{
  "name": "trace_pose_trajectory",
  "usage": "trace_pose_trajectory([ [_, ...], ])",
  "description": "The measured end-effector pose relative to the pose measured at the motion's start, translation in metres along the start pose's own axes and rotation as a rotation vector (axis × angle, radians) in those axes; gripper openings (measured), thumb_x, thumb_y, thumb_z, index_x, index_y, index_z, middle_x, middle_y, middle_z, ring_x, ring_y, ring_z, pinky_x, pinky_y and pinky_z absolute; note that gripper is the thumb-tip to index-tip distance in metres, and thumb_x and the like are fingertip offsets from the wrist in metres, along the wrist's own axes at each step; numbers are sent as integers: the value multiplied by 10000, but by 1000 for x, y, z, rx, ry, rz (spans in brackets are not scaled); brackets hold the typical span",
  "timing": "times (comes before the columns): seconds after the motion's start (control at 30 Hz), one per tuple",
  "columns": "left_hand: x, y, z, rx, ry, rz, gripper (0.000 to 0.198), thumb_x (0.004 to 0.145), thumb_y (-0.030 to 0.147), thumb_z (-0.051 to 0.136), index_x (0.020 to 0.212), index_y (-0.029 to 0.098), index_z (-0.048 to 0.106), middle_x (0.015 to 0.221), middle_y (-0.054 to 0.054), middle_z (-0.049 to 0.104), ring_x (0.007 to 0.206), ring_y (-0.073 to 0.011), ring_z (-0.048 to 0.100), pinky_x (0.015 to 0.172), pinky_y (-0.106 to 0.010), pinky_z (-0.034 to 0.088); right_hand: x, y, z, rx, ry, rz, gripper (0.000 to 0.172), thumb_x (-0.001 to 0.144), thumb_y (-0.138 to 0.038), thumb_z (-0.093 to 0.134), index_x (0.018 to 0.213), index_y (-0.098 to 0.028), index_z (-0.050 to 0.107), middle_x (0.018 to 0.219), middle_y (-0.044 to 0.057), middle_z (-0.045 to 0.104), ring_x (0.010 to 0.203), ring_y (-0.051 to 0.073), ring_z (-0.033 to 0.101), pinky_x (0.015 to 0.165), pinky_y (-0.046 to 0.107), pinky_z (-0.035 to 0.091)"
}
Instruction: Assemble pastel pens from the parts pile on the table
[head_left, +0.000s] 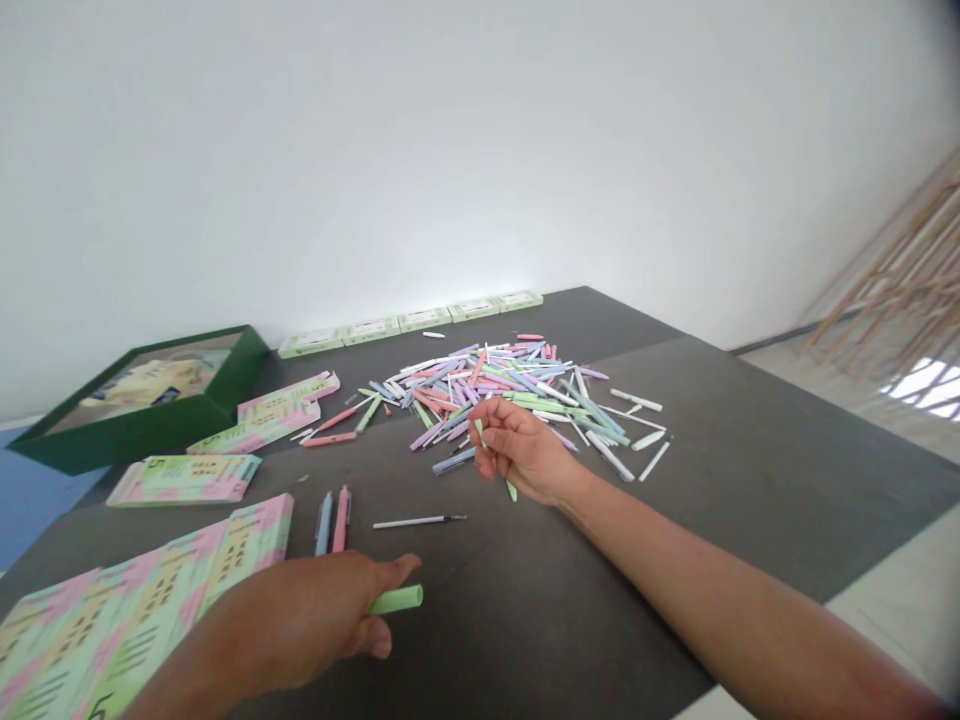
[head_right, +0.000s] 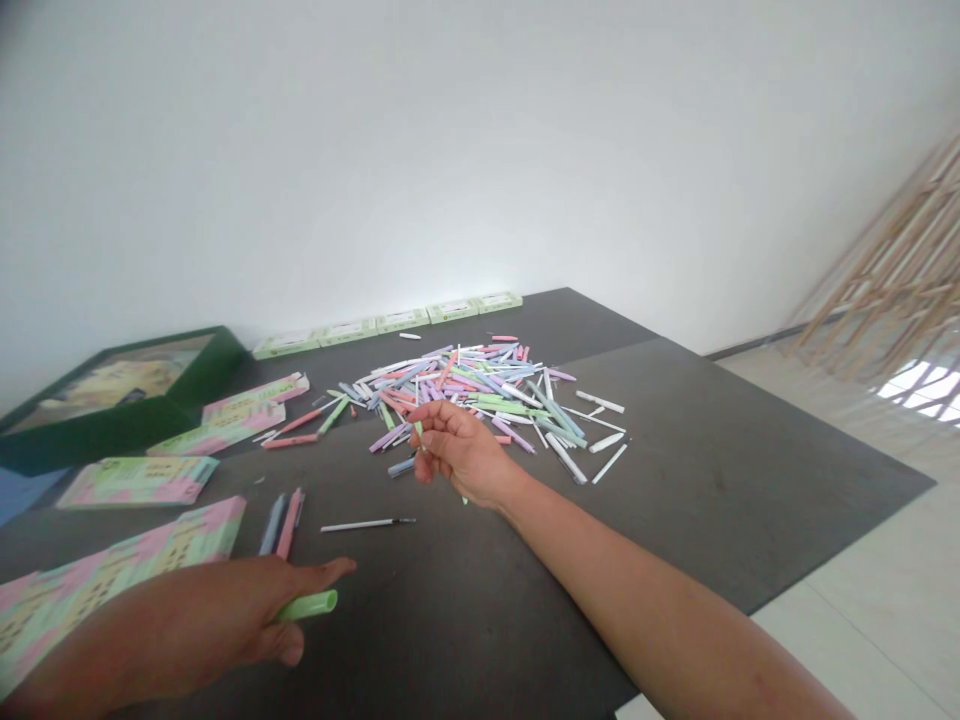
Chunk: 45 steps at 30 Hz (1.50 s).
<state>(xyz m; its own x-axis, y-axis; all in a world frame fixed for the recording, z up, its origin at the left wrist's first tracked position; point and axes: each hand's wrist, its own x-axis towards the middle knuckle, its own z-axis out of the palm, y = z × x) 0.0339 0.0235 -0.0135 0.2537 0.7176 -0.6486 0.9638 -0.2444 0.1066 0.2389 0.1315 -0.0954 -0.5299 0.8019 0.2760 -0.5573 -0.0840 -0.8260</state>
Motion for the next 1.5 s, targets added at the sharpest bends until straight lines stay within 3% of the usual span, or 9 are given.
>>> trace_pose_trajectory([
  [0.93, -1, -2, -1, -20, -5, -29, 589, 745, 315, 546, 1325, 299, 446, 1102, -67, 660, 974, -293, 615, 804, -390, 471, 1, 2, -4, 84, 37, 41, 269, 753, -298, 655, 943, -194, 495, 705, -32, 598, 507, 77, 545, 466, 193, 441],
  [1.23, 1, -8, -6, 11, 4, 10, 586, 776, 358, 513, 1346, 264, 416, 1168, -96, 621, 1017, -272, 591, 825, -349, 451, -3, 2, -3, 69, 42, 79, 282, 753, -274, 654, 960, -205, 475, 755, -21, 638, 662, 148, 654, 625, 301, 522],
  [1.4, 1, -11, -16, 17, -29, 26, 561, 799, 372, 487, 1338, 228, 424, 940, -74, 697, 827, -242, 648, 663, -287, 473, -5, 9, 1, 2, 100, 116, 214, 773, -249, 617, 926, -187, 481, 749, 2, 663, 666, 159, 666, 640, 313, 519],
  [1.5, 0, -15, -19, 10, -31, 29, 573, 814, 389, 471, 1362, 247, 385, 906, -58, 704, 814, -232, 648, 628, -268, 463, -5, 10, 12, -72, 155, 123, 171, 778, -233, 584, 898, -179, 477, 723, 1, 663, 628, 153, 660, 625, 313, 513],
])
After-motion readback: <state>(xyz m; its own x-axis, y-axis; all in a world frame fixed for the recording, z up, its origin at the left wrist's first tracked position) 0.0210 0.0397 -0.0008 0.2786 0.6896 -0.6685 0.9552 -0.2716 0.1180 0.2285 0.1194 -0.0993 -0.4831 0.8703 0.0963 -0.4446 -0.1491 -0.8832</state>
